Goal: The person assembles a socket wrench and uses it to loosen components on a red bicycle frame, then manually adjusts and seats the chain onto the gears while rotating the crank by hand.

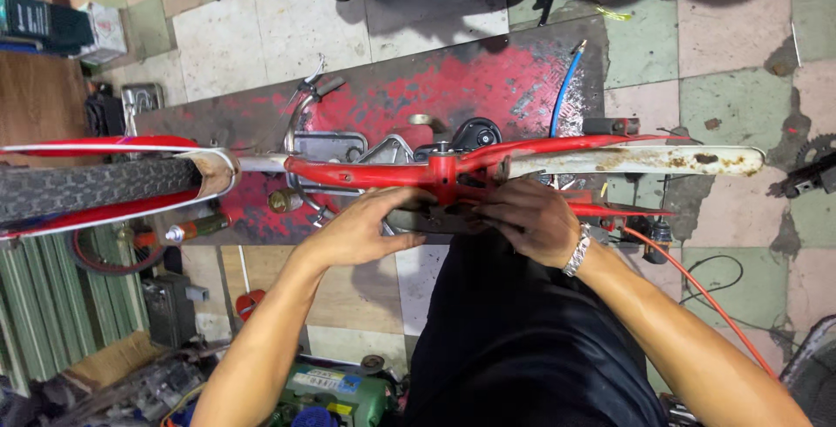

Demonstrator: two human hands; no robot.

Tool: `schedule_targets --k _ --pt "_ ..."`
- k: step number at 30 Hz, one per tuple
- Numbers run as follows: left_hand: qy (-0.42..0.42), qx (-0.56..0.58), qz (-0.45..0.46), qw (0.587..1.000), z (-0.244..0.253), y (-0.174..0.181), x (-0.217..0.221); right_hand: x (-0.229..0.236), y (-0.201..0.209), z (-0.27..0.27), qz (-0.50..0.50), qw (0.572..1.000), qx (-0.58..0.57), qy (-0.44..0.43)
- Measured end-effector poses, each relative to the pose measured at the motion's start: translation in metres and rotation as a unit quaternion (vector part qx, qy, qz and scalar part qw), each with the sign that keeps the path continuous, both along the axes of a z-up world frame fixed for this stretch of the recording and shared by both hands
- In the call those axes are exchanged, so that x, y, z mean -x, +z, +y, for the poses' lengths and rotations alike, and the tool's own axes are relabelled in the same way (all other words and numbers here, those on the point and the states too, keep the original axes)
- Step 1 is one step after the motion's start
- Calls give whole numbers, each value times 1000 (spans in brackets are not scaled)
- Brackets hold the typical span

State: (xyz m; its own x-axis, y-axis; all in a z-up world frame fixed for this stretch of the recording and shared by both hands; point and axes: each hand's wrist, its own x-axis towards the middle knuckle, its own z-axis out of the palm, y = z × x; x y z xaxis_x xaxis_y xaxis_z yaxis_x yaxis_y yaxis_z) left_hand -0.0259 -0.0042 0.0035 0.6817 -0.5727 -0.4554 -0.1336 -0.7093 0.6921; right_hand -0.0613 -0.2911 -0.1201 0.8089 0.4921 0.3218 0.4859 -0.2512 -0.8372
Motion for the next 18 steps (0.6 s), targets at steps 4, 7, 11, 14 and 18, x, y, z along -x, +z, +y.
schedule_targets --k 4,7,11,14,18 --pt "-25 65 -13 997 4 -12 -5 -2 7 -5 -2 1000 10 9" --pt "15 9 2 1000 2 -13 0 -1 11 -4 9 1000 22 4" --pt "43 26 -63 997 -1 -15 15 -1 14 -4 19 999 45 -1" --pt "70 53 -66 994 1 -23 22 -2 16 -4 18 999 35 15" --pt "81 96 -89 988 5 -30 26 -3 19 -6 -8 999 45 21"
